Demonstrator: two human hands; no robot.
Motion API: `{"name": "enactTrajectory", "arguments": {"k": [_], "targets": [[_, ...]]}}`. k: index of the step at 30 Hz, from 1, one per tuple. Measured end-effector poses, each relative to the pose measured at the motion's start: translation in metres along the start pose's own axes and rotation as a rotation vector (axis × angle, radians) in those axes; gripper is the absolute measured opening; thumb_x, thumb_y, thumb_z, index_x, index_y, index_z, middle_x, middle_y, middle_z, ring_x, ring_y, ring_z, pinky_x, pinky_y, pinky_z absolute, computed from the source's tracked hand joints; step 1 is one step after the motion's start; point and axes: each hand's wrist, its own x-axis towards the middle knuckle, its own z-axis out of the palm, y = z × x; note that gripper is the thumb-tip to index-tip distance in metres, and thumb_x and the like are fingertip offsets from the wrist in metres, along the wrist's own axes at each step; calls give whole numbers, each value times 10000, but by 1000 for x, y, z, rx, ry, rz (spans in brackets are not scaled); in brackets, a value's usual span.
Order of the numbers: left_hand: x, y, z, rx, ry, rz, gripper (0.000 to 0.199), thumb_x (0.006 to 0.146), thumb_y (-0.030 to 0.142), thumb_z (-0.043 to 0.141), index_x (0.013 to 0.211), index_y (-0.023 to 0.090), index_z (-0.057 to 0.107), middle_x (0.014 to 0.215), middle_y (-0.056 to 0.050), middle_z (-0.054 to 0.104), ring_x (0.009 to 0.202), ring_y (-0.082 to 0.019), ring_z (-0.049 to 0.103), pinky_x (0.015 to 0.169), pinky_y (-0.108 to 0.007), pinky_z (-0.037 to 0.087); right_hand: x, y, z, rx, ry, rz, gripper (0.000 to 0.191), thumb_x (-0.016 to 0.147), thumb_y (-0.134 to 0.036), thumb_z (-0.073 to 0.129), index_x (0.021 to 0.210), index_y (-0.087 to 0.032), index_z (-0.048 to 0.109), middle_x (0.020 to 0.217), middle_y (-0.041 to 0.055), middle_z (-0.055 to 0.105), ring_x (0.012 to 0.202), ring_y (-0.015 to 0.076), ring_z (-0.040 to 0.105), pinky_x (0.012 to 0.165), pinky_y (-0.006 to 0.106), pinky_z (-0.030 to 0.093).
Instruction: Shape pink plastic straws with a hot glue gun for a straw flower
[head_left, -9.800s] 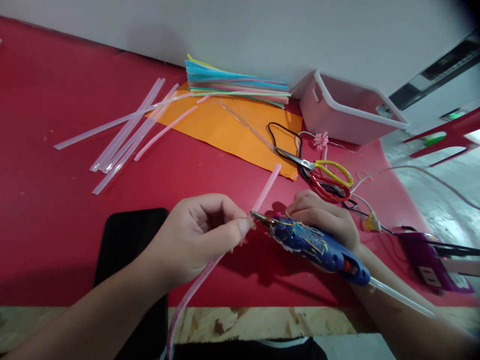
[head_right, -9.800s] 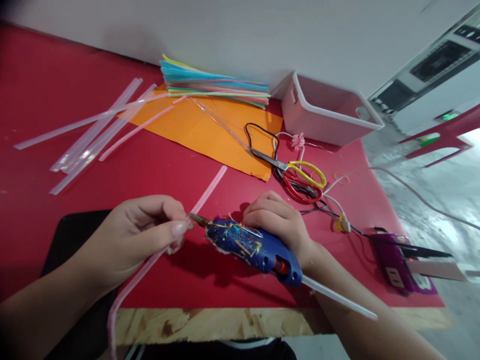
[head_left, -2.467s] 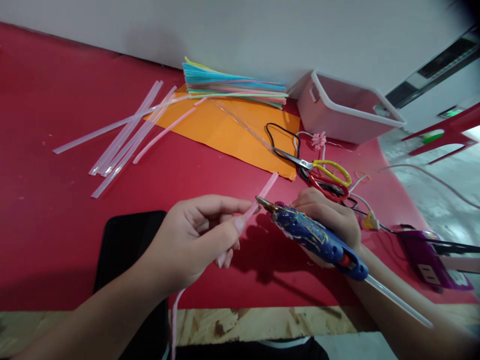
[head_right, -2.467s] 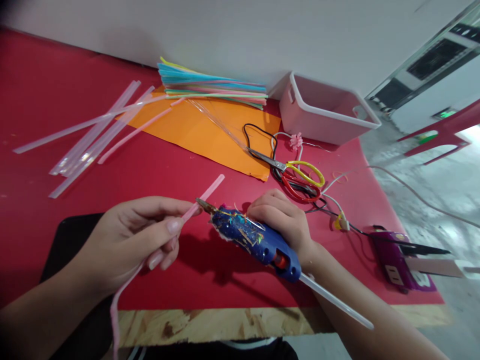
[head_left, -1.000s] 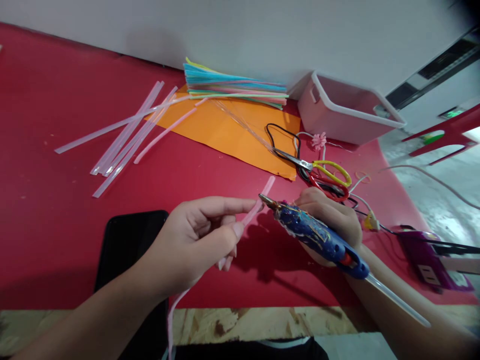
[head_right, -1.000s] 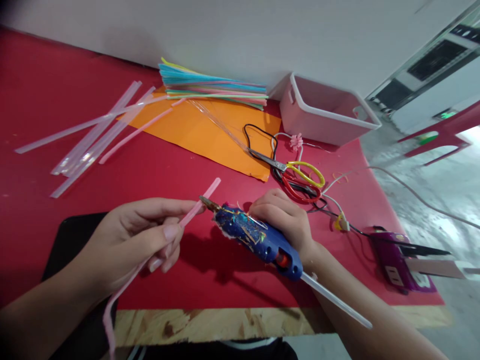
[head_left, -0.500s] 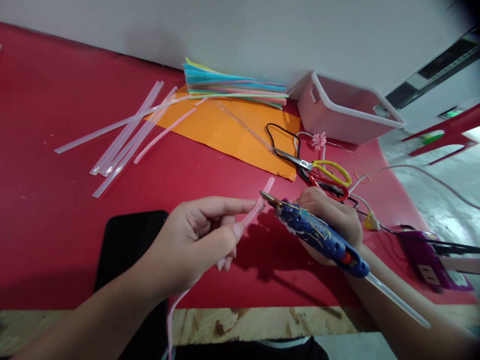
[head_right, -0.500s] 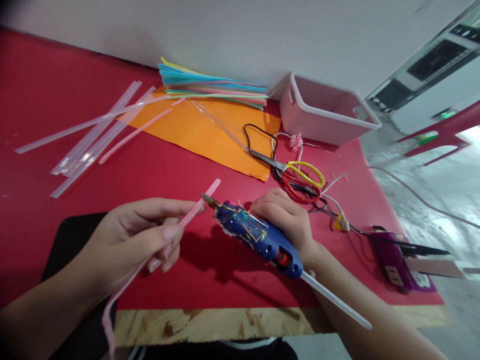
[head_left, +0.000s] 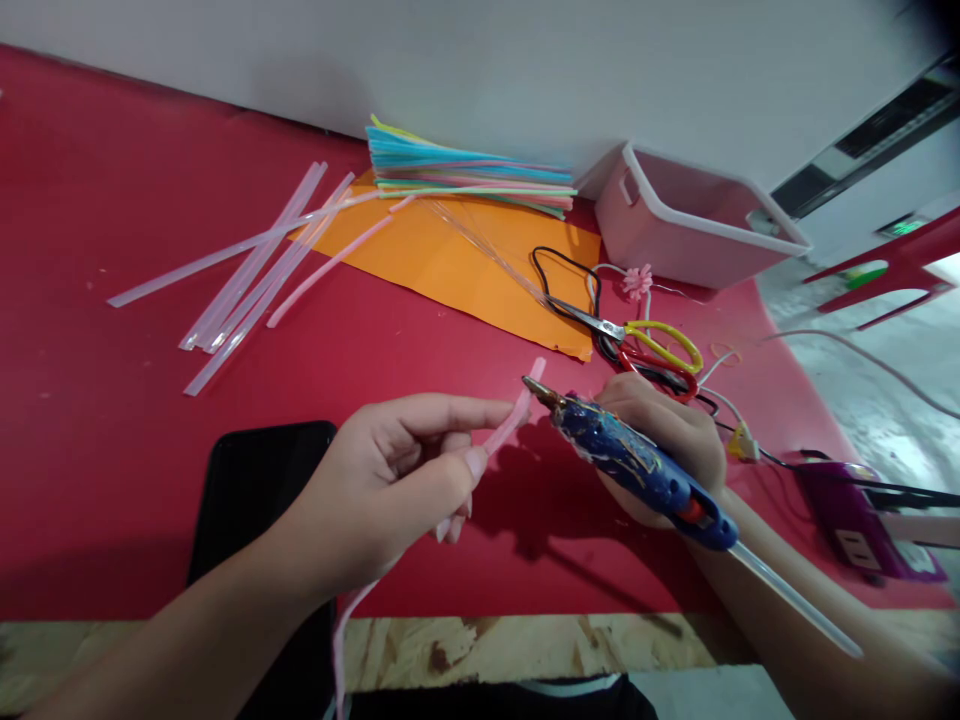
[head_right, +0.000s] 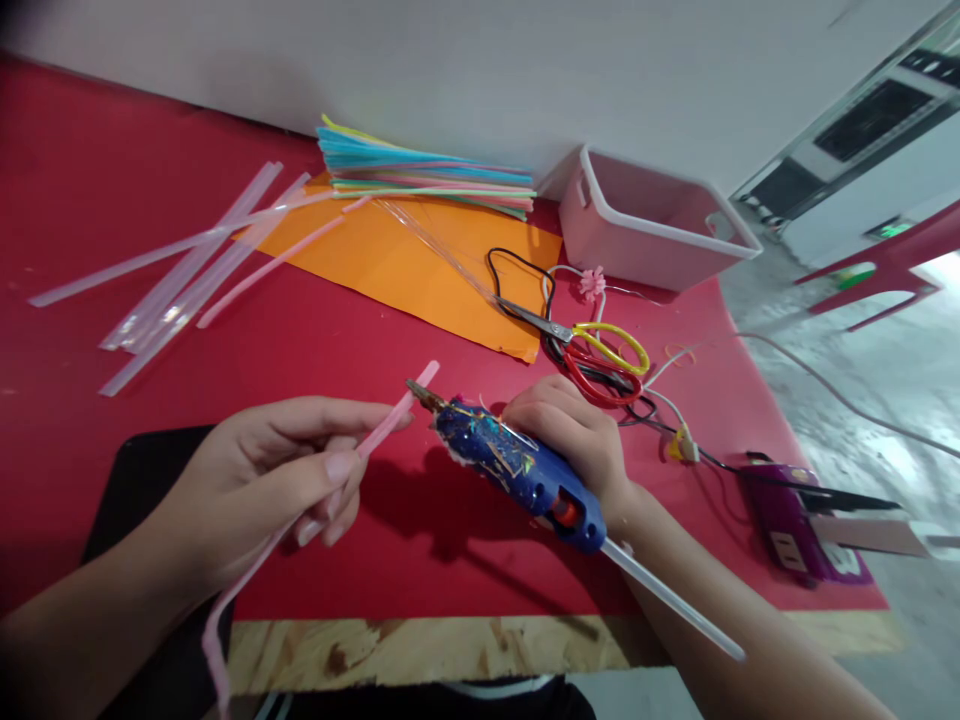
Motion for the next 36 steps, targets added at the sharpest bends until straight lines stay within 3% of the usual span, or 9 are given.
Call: {"name": "enactTrajectory", "arguments": {"k": [8,13,20,24,27,29,32,36], "targets": [[0,0,1,21,-2,-6,371,758,48,695,1028,250,852,450,102,543,398,-45,507,431,-158,391,-1,3,0,-5,6,6,138,885,-197,670,1018,-223,642,890,74,690,801,228,651,748,402,538],[-1,1,-1,39,13,-18,349,764,76,703,1051,220,840,463,91,562,397,-58,501,444,-185,415,0,2,-1,-47,30,21,149,840,-178,670,973,-225,622,877,52,676,775,208,643,735,375,526],[-3,6,7,24,30,17,303,808,78,679,1003,244,840,491,103,493,423,-46,483,461,-187,396,3,9,1,-224,-61,124,230,824,-252,655,1049,-242,613,861,55,690,725,218,631,642,342,477],[-1,5,3,77,-53,50,374,845,42,651,1115,260,791,591,101,535,466,-45,538,481,-182,430,8,6,4,-279,-203,148,390,736,-151,621,1122,-211,607,979,82,722,831,238,669,724,356,522],[0,5,1,130,-52,92,335,895,86,641,1176,253,715,624,102,567,483,-48,543,489,-176,441,11,1,3,-274,-233,149,547,646,-74,544,1173,-192,628,1058,97,722,930,258,679,817,397,544],[0,4,2,175,-55,107,254,918,129,649,1147,236,669,632,98,587,496,-55,547,492,-174,441,12,-2,2,-248,-193,134,537,672,-91,541,1186,-192,659,1113,110,709,984,279,668,880,448,541],[-1,3,5,275,-43,129,154,911,167,676,1046,220,622,669,83,591,525,-61,541,502,-171,435,10,-9,0,-157,-23,150,357,843,-156,543,1150,-222,712,1149,110,695,1046,295,653,940,501,518],[-2,0,9,492,-109,179,84,919,223,669,973,218,605,745,43,623,598,-87,563,542,-189,454,7,-20,2,84,197,280,263,1029,-256,496,1073,-271,755,1032,89,742,995,265,697,860,444,578]]}}
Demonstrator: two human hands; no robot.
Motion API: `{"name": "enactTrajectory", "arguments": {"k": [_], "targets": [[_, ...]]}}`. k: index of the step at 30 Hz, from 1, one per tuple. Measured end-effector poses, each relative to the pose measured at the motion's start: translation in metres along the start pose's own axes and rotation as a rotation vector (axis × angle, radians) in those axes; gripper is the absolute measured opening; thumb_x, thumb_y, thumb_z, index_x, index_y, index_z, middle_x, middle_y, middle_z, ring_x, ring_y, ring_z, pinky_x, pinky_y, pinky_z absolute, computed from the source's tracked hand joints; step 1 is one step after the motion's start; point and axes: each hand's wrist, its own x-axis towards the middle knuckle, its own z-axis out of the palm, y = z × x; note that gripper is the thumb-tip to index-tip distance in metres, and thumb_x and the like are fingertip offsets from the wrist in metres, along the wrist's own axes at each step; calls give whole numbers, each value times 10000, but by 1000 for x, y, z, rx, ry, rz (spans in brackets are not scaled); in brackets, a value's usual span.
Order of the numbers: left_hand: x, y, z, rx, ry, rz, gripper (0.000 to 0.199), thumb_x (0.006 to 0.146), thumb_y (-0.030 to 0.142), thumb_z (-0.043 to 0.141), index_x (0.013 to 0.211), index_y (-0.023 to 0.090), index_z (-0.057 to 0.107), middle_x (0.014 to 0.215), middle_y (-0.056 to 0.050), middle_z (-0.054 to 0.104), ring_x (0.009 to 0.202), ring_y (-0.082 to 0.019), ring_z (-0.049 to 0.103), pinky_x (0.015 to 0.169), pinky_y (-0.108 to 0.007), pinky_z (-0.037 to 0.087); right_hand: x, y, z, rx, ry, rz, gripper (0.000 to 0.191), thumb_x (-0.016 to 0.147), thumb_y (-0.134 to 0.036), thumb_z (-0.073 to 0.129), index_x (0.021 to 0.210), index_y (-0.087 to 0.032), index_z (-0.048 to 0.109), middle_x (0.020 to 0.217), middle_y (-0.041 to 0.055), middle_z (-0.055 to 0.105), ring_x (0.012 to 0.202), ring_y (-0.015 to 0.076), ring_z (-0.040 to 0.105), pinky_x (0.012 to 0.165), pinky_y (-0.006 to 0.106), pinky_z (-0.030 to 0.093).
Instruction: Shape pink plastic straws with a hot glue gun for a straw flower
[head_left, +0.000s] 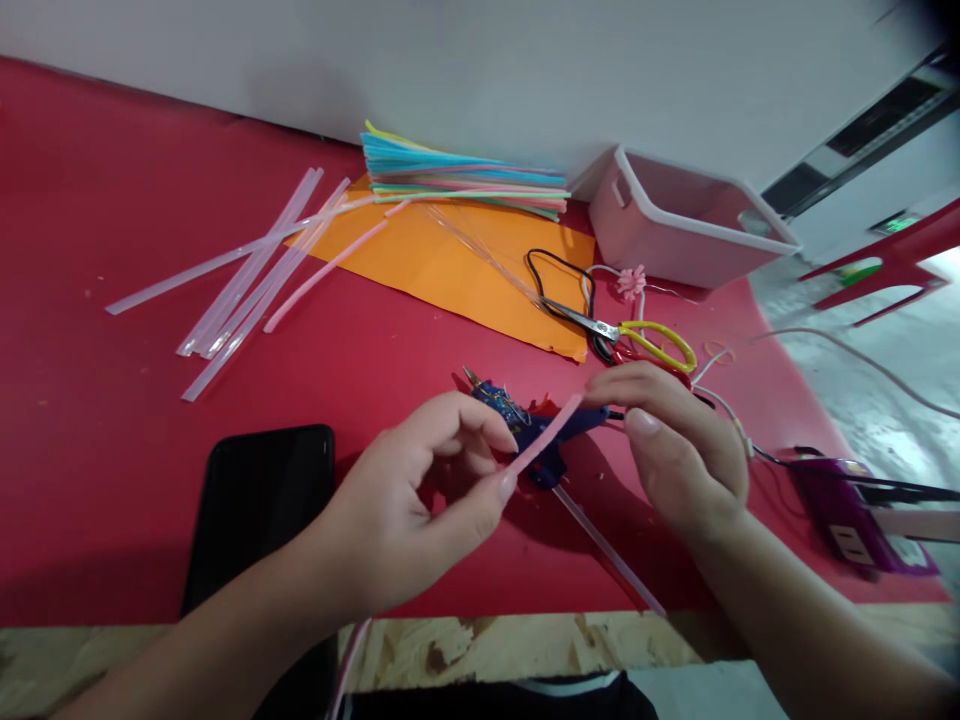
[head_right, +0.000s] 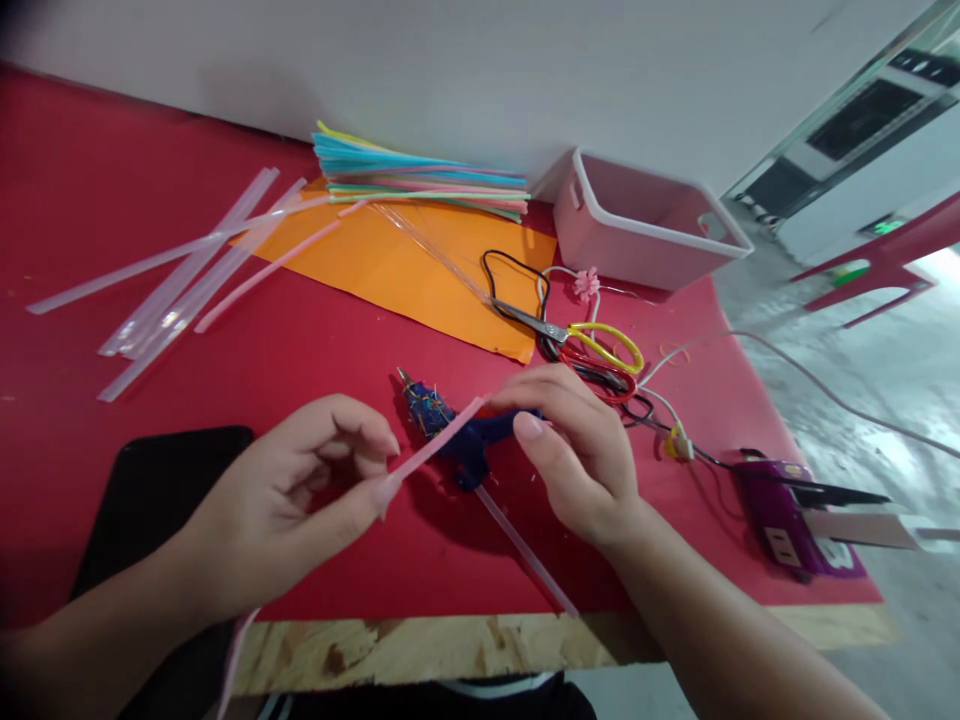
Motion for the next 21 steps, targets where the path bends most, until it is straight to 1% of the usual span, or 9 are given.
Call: {"name": "enactTrajectory", "arguments": {"k": [2,4,5,7,9,11,16,19,21], "targets": [[-1,0,2,108,-47,30,45,935,238,642,956,220,606,756,30,642,613,-100,574,549,-204,453,-1,-4,3,82,31,76,214,1038,-287,552,1042,-289,765,934,58,766,854,218,723,744,372,610],[-1,-1,4,179,-64,56,25,947,246,617,948,221,611,748,27,649,609,-106,574,543,-213,439,-1,-7,7,140,54,156,141,1014,-315,632,1007,-283,769,829,26,773,710,170,719,628,301,610],[-2,-1,4,198,-61,64,28,951,249,607,947,222,614,746,26,652,610,-107,574,539,-215,433,0,-8,9,170,67,193,123,996,-340,669,979,-271,769,781,15,769,657,154,713,586,274,605],[-2,-1,5,219,-52,64,48,961,261,595,948,223,621,752,23,657,617,-109,579,534,-215,425,2,-9,12,233,98,249,154,947,-393,740,923,-243,765,717,7,758,596,138,709,549,245,610],[-3,-1,5,221,-43,55,57,963,271,600,947,223,627,758,21,660,620,-109,586,534,-213,429,3,-10,14,280,109,284,193,899,-420,793,894,-229,762,713,9,760,589,134,717,562,238,631],[-3,0,5,208,-43,50,54,956,273,615,949,223,633,754,24,660,613,-107,585,537,-212,435,4,-10,15,307,109,304,200,868,-415,825,893,-227,765,745,16,773,624,137,736,587,234,643],[-3,2,3,154,-33,17,72,954,296,626,956,224,626,765,21,662,605,-106,577,526,-214,420,3,-9,16,368,61,330,180,886,-403,809,950,-239,770,784,16,783,686,141,753,634,234,648],[-2,1,1,151,-114,-15,89,966,314,619,983,228,606,794,14,659,628,-112,590,542,-216,434,3,-12,17,394,73,301,126,887,-353,814,943,-253,762,793,2,781,671,126,742,611,219,634],[-1,-1,0,142,-168,-43,98,971,310,609,1030,235,586,816,16,657,615,-107,582,537,-213,432,3,-16,19,405,73,283,131,877,-345,823,915,-245,747,785,2,775,631,119,724,571,217,617]]}}
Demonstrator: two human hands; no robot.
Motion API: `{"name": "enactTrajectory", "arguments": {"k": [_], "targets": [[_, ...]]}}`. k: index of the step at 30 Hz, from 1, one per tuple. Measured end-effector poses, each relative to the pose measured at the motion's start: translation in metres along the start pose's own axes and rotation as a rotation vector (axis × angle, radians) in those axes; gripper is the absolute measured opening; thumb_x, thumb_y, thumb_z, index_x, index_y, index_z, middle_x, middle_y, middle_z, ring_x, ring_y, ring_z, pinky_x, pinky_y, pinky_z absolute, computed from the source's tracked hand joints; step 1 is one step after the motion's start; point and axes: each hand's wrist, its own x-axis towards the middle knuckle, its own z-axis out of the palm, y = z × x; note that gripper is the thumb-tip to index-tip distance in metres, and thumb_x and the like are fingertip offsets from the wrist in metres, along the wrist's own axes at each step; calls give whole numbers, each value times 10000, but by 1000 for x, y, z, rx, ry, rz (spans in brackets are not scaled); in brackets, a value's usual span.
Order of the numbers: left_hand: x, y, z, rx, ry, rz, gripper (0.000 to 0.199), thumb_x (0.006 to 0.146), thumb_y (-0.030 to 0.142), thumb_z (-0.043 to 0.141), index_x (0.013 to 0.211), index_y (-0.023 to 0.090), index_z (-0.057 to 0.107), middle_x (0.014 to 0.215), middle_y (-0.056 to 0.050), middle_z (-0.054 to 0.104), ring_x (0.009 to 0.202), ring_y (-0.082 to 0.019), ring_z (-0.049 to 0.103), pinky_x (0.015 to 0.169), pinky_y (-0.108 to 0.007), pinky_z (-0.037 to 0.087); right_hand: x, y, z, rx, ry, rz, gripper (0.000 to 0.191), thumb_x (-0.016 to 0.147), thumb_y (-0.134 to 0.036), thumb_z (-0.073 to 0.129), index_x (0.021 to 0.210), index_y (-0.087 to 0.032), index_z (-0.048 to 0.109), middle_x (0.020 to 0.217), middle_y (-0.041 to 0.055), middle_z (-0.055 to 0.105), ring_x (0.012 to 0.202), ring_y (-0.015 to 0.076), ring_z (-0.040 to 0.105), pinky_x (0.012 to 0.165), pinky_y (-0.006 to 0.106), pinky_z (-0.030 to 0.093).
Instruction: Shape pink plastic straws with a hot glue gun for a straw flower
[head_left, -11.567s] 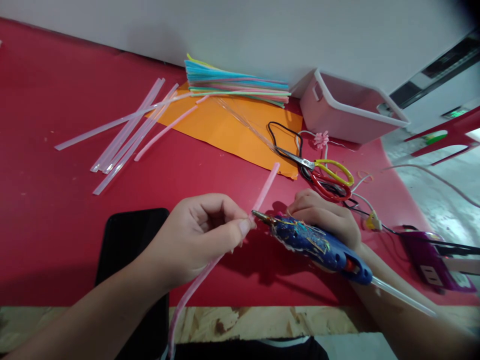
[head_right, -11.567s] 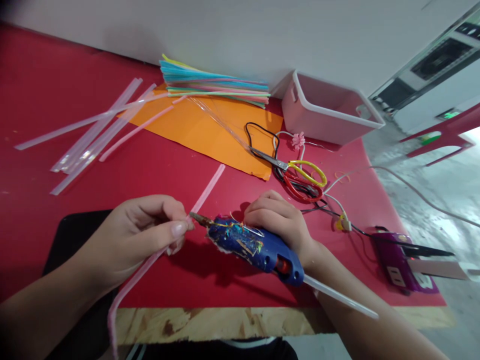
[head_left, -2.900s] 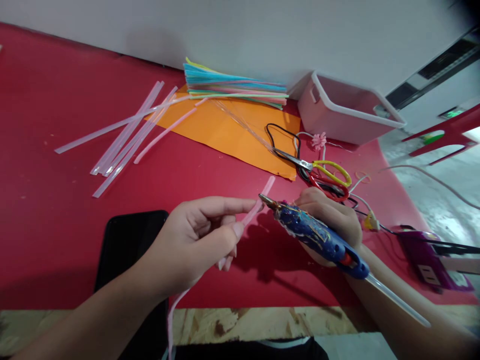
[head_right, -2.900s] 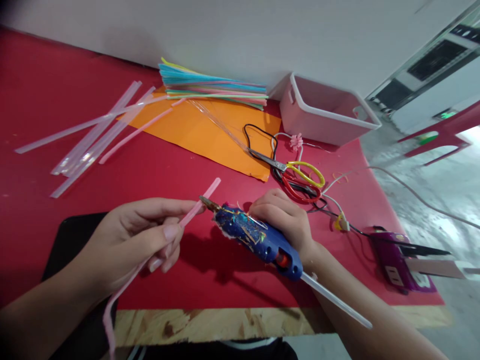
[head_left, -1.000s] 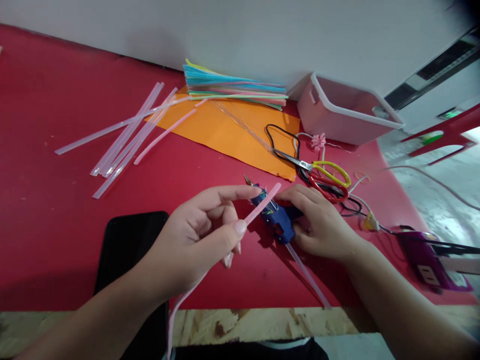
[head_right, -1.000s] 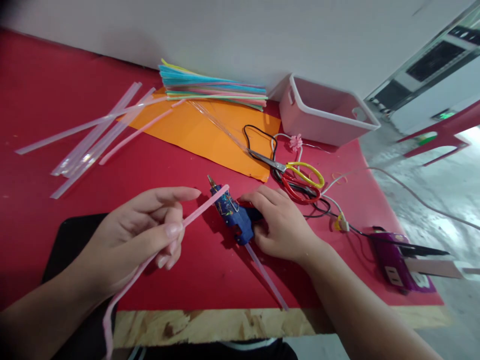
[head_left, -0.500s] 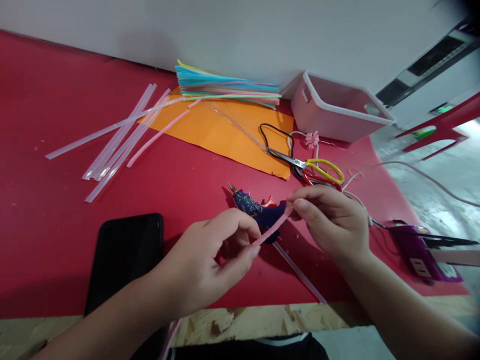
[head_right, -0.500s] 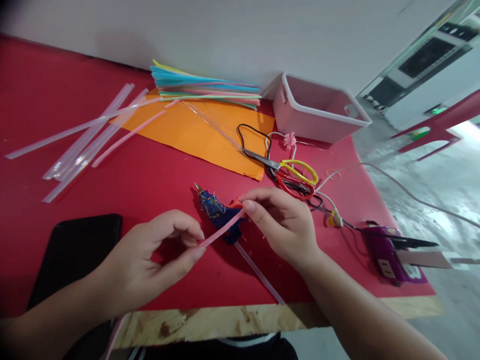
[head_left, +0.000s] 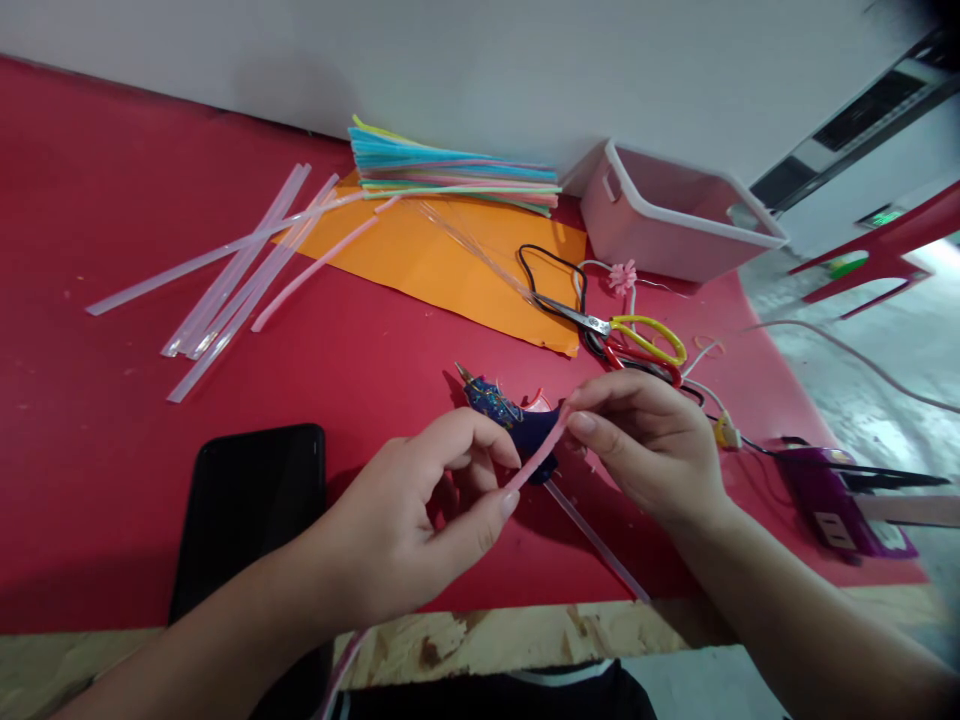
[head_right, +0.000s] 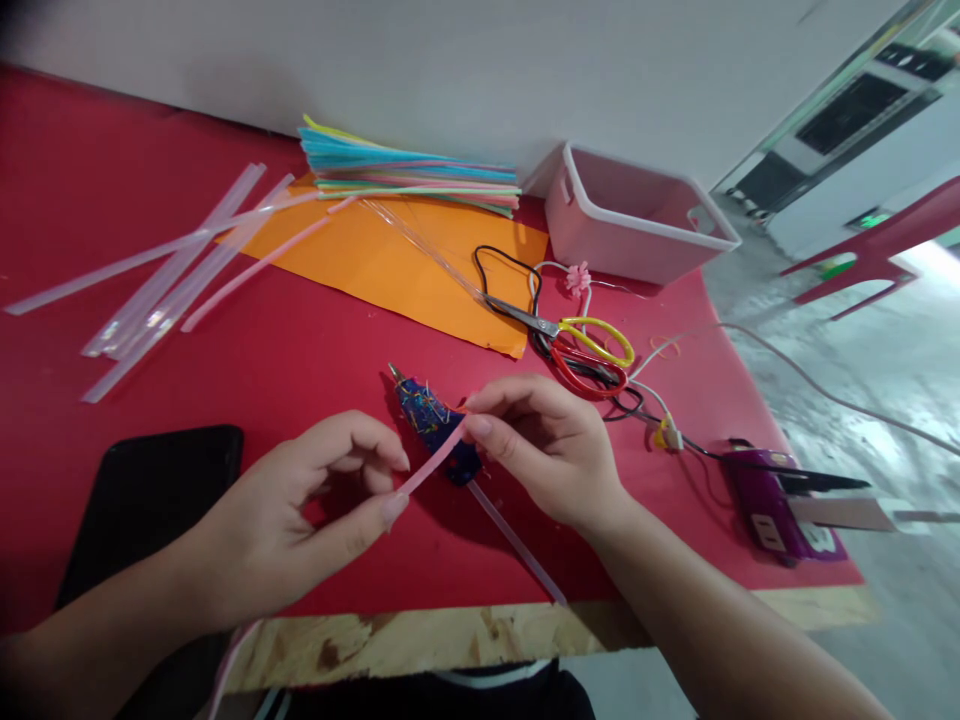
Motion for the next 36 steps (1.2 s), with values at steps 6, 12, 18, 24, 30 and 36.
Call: {"name": "enactTrajectory", "arguments": {"k": [6,12,18,24,30,36], "targets": [[2,1,0,-55,-29,-19,115,942,260,621,1016,238,536,757,38,624,591,-104,558,522,-203,414,-2,0,6,23,-45,22,218,890,-395,802,958,-226,683,773,3,735,645,124,707,595,229,610],[1,2,0,-98,7,57,91,963,239,607,990,237,521,781,36,607,637,-104,571,571,-204,448,-2,5,1,10,-41,43,229,960,-449,704,1042,-236,698,865,28,733,722,130,683,620,226,604],[-3,0,-1,-64,-58,4,135,994,354,598,1037,244,534,832,13,629,629,-115,559,517,-209,407,-4,1,4,103,-66,46,121,940,-310,749,1026,-258,682,774,-19,702,596,95,656,519,185,563],[-2,4,-2,-32,-108,-73,188,989,399,572,1009,219,622,866,-7,655,718,-150,600,579,-242,442,-5,-5,10,143,-111,71,168,910,-297,787,990,-231,655,730,-30,711,530,80,666,482,164,551],[2,-1,-1,-9,-117,-87,216,990,370,548,888,204,643,748,21,638,651,-135,561,570,-236,422,-6,-6,12,154,-169,71,182,891,-261,805,974,-212,650,741,-12,738,560,86,697,495,161,556],[1,-4,0,8,-68,-48,231,975,320,567,786,200,626,649,46,598,592,-114,524,534,-223,381,-8,-5,12,99,-206,47,166,911,-249,776,998,-218,638,777,-1,740,602,105,709,524,193,569]]}}
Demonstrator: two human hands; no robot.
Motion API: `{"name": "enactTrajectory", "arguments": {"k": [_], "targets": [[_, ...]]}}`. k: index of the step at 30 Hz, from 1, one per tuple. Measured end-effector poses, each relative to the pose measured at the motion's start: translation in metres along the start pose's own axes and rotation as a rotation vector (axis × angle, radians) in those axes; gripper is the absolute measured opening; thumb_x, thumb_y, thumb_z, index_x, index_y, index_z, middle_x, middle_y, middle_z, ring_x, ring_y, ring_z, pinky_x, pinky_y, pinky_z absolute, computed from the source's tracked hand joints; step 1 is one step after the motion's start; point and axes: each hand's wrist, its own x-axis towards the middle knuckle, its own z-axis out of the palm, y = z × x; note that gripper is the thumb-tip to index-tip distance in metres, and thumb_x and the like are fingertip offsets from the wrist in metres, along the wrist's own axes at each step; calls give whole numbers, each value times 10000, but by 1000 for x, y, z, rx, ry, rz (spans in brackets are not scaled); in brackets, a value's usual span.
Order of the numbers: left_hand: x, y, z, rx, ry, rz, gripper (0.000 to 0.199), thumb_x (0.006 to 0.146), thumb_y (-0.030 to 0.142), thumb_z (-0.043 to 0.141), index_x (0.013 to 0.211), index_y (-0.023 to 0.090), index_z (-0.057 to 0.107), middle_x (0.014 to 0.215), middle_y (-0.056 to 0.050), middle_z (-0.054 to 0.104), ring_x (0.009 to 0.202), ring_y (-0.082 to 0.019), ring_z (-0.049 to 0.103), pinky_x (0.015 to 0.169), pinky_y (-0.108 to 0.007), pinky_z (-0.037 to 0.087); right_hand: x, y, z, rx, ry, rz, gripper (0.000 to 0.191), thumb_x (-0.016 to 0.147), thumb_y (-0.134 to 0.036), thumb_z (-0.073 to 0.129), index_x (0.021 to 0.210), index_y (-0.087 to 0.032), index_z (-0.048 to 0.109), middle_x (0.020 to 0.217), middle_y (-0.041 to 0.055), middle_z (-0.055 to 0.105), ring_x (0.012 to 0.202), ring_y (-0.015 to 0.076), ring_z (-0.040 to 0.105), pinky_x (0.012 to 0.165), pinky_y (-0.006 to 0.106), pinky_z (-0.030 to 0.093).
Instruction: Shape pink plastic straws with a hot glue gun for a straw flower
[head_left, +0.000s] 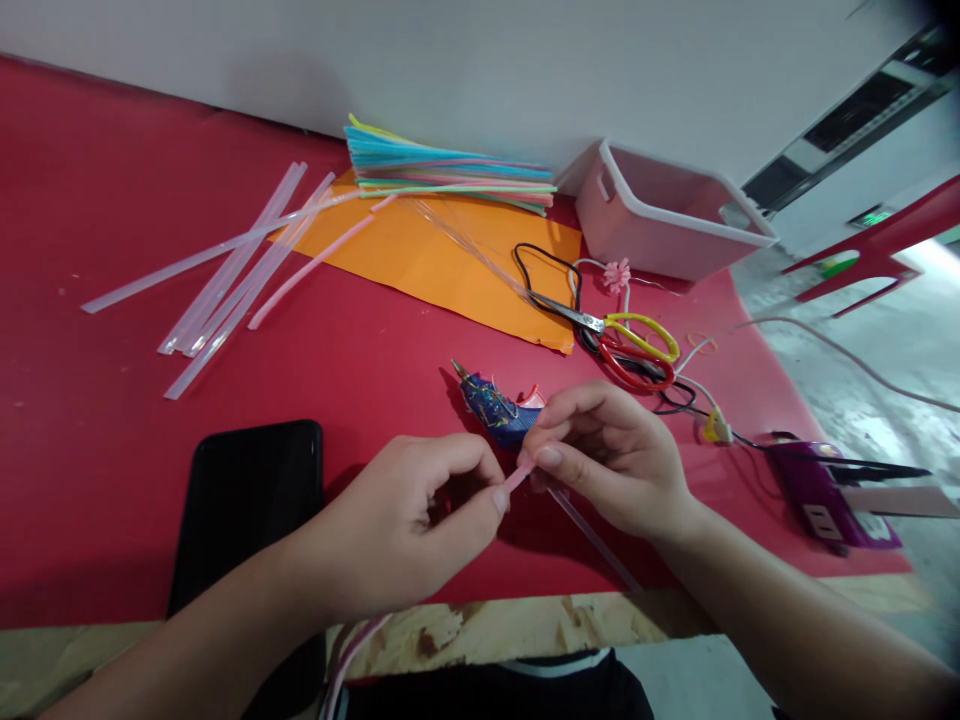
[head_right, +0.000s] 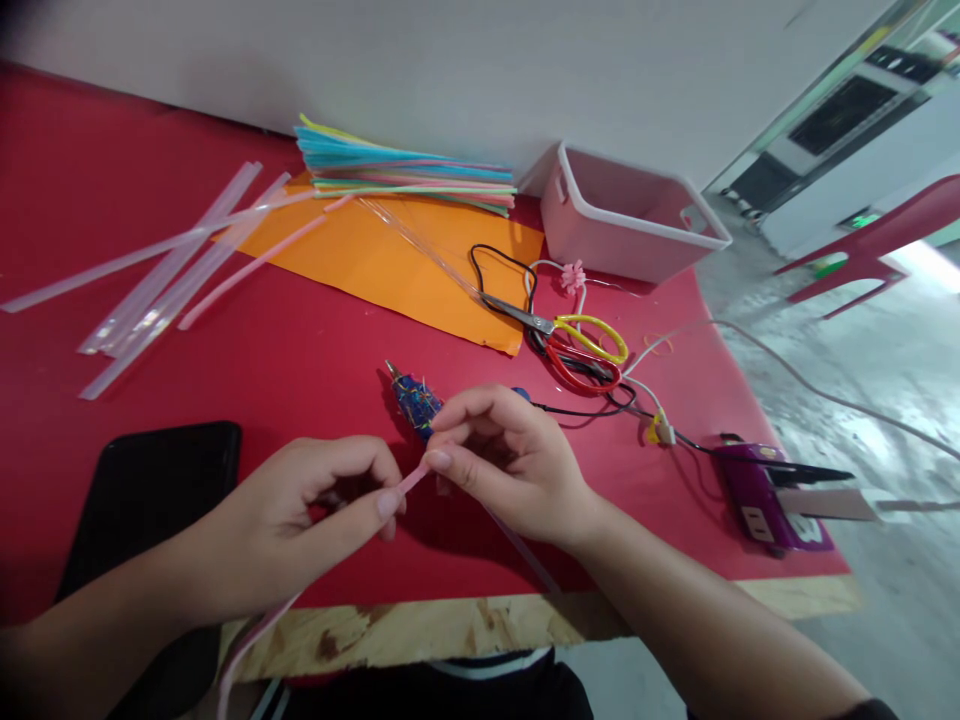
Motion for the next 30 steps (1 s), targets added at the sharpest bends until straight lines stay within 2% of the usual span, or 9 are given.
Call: {"name": "enactTrajectory", "arguments": {"k": [4,7,11,15,18,21,25,27,30], "targets": [[2,3,-1,-74,86,-28,179,933,265,594,766,200,607,647,51,609,576,-101,537,528,-205,404,3,1,-16,-327,16,-165,116,940,-154,669,1019,-232,637,834,3,720,670,116,686,616,239,570],[6,6,-4,-177,231,-25,176,894,232,602,724,202,568,601,65,591,549,-85,543,548,-189,437,9,4,-36,-732,-32,-304,276,829,-58,600,1045,-226,639,945,45,721,849,190,694,791,336,589],[8,7,-7,-277,395,-38,170,889,243,603,728,198,576,534,81,575,473,-59,488,489,-162,392,13,13,-51,-1025,-224,-253,577,676,-33,536,1232,-175,597,1249,149,663,1190,324,622,1041,515,511],[7,3,-7,-303,431,-24,180,889,242,621,719,196,585,523,83,577,466,-52,485,479,-148,389,11,21,-49,-1126,-284,-168,631,738,-16,501,1330,-228,559,1255,112,680,1153,305,625,1013,518,450],[7,1,-7,-299,434,-5,179,885,224,627,712,198,593,526,85,579,470,-49,498,482,-138,401,11,22,-47,-1162,-263,-159,554,763,-6,488,1239,-268,600,1094,51,741,1015,265,665,970,495,414],[7,1,-7,-287,448,10,171,890,210,627,720,201,614,529,87,583,476,-48,506,489,-130,411,12,21,-48,-1156,-117,-212,459,718,-33,541,1112,-254,621,996,41,754,925,253,681,923,462,433],[6,3,-7,-296,456,16,168,869,187,647,704,200,623,512,89,580,467,-43,503,493,-121,418,6,18,-50,-942,129,-280,279,813,-191,662,1079,-256,612,837,14,701,640,185,588,635,340,463],[6,4,-8,-321,424,30,169,857,179,657,693,197,623,505,91,577,465,-40,502,498,-119,420,3,17,-49,-753,123,-347,176,864,-239,684,1023,-270,614,761,-9,649,592,167,550,567,318,447],[6,4,-8,-358,375,57,175,842,172,677,677,193,623,515,90,584,471,-35,504,504,-115,420,3,15,-44,-603,-4,-481,32,942,-262,645,974,-259,639,738,10,629,675,186,591,645,351,494]]}}
